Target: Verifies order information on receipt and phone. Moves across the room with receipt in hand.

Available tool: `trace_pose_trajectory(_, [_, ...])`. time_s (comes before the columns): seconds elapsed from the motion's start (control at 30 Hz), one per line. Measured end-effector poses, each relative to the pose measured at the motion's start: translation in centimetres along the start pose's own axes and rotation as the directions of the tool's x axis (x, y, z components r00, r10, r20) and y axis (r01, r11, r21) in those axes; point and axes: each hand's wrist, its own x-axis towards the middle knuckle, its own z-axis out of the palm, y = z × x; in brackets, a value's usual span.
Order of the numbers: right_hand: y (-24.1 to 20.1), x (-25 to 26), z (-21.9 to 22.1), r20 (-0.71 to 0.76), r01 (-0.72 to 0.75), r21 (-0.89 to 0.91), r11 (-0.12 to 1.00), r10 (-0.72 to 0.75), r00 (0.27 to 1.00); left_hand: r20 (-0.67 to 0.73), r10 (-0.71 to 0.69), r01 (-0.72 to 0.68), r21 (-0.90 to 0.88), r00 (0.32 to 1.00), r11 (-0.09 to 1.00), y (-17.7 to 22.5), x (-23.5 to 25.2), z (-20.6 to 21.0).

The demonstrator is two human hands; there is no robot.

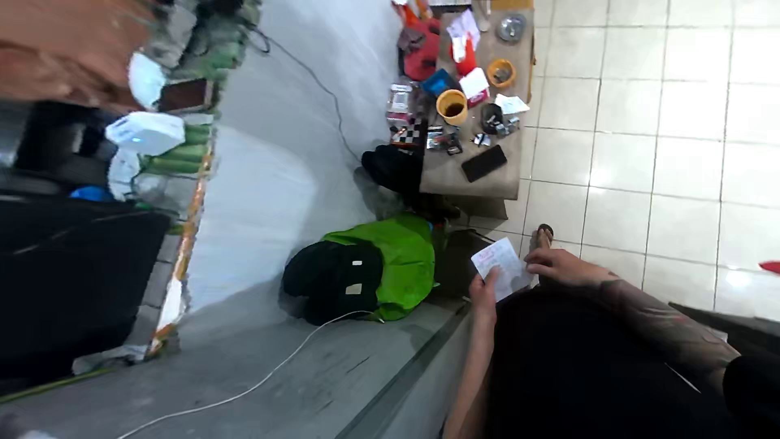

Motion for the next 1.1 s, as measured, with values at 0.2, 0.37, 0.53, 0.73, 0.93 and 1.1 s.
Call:
trace_pose_trajectory(0.2, [-6.9, 10.1, -10.1, -0.030, 0.046, -0.120, 0.992, -0.050, 0.998, -0.365, 0.003, -0.026, -0.057, 0.931, 0.998, -0.9, 2.7, -3.7])
trace_pose_trajectory(0.37, [-11.8, 21.6, -21.3, -0.147, 0.144, -0.112, 0.983, -0.160, 0.976, -0.618, -0.069, 0.027, -0.076, 0.783, 0.997, 0.1, 6.9, -3.4])
trace_pose_trajectory(0.53, [-13.9, 35.3, -31.1, -0.202, 0.186, -0.264, 0.946, -0.243, 0.949, -0.706, -0.176, 0.052, -0.194, 0.686, 0.980, 2.4, 10.5, -1.7])
trace_pose_trajectory(0.73, [-13.7, 49.5, -36.4, -0.096, 0.155, -0.238, 0.959, -0.182, 0.979, -0.769, -0.220, 0.111, -0.192, 0.601, 0.975, 6.7, 15.1, 0.8])
trace_pose_trajectory(0.93, [-10.5, 59.3, -37.0, 0.133, 0.344, -0.613, 0.711, -0.336, 0.932, -0.810, -0.188, 0.135, -0.135, 0.556, 0.982, 10.9, 18.6, 2.5])
trace_pose_trajectory(1.1, [-10.7, 61.5, -36.2, 0.154, 0.251, -0.762, 0.597, -0.209, 0.966, -0.815, -0.181, 0.112, -0.143, 0.550, 0.983, 12.5, 20.3, 4.4])
